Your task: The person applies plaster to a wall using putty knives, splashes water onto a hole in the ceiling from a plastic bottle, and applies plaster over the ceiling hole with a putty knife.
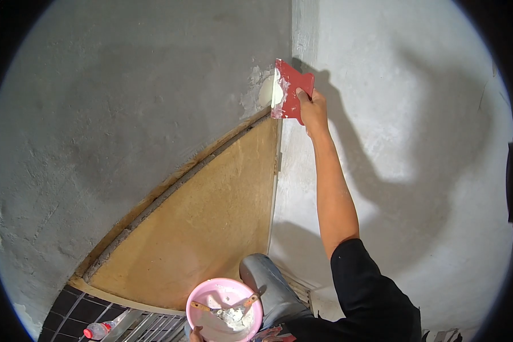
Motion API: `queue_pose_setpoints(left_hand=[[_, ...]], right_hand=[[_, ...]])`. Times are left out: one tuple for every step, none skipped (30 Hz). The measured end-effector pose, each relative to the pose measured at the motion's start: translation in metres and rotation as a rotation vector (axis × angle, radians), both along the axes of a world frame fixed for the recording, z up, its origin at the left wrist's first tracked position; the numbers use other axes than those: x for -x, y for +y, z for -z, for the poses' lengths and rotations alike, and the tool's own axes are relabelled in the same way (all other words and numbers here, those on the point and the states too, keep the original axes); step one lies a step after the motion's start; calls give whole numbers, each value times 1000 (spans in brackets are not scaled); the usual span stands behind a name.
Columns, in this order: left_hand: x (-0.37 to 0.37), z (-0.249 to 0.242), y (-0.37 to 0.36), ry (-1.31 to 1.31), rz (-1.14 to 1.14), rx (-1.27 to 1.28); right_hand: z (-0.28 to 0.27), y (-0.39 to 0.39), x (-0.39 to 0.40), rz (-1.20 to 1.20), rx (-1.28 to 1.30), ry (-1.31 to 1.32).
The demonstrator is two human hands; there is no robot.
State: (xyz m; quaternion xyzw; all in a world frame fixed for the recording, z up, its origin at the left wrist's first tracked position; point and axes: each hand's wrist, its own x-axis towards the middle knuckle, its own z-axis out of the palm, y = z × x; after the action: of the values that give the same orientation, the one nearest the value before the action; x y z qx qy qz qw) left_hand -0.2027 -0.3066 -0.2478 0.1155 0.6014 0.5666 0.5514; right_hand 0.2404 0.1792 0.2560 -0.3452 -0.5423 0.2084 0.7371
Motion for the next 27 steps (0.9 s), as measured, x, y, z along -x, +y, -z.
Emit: queue_pose_setpoints(left_hand=[[-1,-1,-1,11,1,-5],[-2,-3,-1,15,-8,5],[-3,-5,-2,19,-17,16],[-4,-6,0,23,-25,23],[-5,-8,0,30,-24,24],[-7,-11,0,37,-23,25],[-9,-15,0,45,-21,26],[-9,-14,0,43,-20,24],[-7,-12,1,42,-20,22],[-7,-11,0,40,-19,22],[-7,-9,-1,34,-20,-6],[-9,-10,-1,28,-19,-33],[-10,-12,0,21,-17,-62],[-11,-14,1,8,-8,-40],[-9,-13,1,-4,0,-20],[-7,-13,2,-14,5,0],[-6,-12,3,-1,-1,2],[-5,-11,3,12,-10,9],[-6,-10,0,23,-20,16],[-6,-9,-2,31,-30,24],[-8,-10,-1,39,-39,31],[-10,-12,1,46,-44,35],[-11,-14,2,48,-39,18],[-12,-17,0,51,-32,2],[-12,-19,1,54,-27,-15],[-13,-20,2,50,-25,-15],[-13,-21,2,47,-24,-12]], right_hand=[[1,-3,2,-19,-2,-9],[1,-6,4,-29,1,-11],[0,-11,7,-39,3,-13],[-1,-16,9,-48,3,-15],[-1,-19,11,-40,1,-24],[-1,-21,13,-32,-1,-34],[-1,-24,14,-23,-4,-43],[-1,-26,16,-26,-11,-51],[-1,-28,18,-30,-18,-58],[-1,-29,20,-33,-23,-66],[0,-30,22,-24,-31,-69],[0,-33,25,-14,-38,-72],[-1,-35,26,-2,-46,-76],[0,-39,27,-22,-45,-71],[-1,-48,30,-42,-45,-65],[-3,-53,31,-64,-46,-58],[-5,-54,29,-46,-53,-35],[-6,-54,23,-31,-56,-12],[-6,-53,18,-16,-58,9],[-8,-49,12,-1,-48,21],[-12,-45,6,17,-39,32],[-16,-40,2,37,-32,42],[-17,-35,2,76,-40,58],[-16,-27,0,93,-38,31],[-14,-17,-2,110,-36,5],[-12,-8,-5,126,-33,-20],[-12,-6,-3,101,-31,-9]])
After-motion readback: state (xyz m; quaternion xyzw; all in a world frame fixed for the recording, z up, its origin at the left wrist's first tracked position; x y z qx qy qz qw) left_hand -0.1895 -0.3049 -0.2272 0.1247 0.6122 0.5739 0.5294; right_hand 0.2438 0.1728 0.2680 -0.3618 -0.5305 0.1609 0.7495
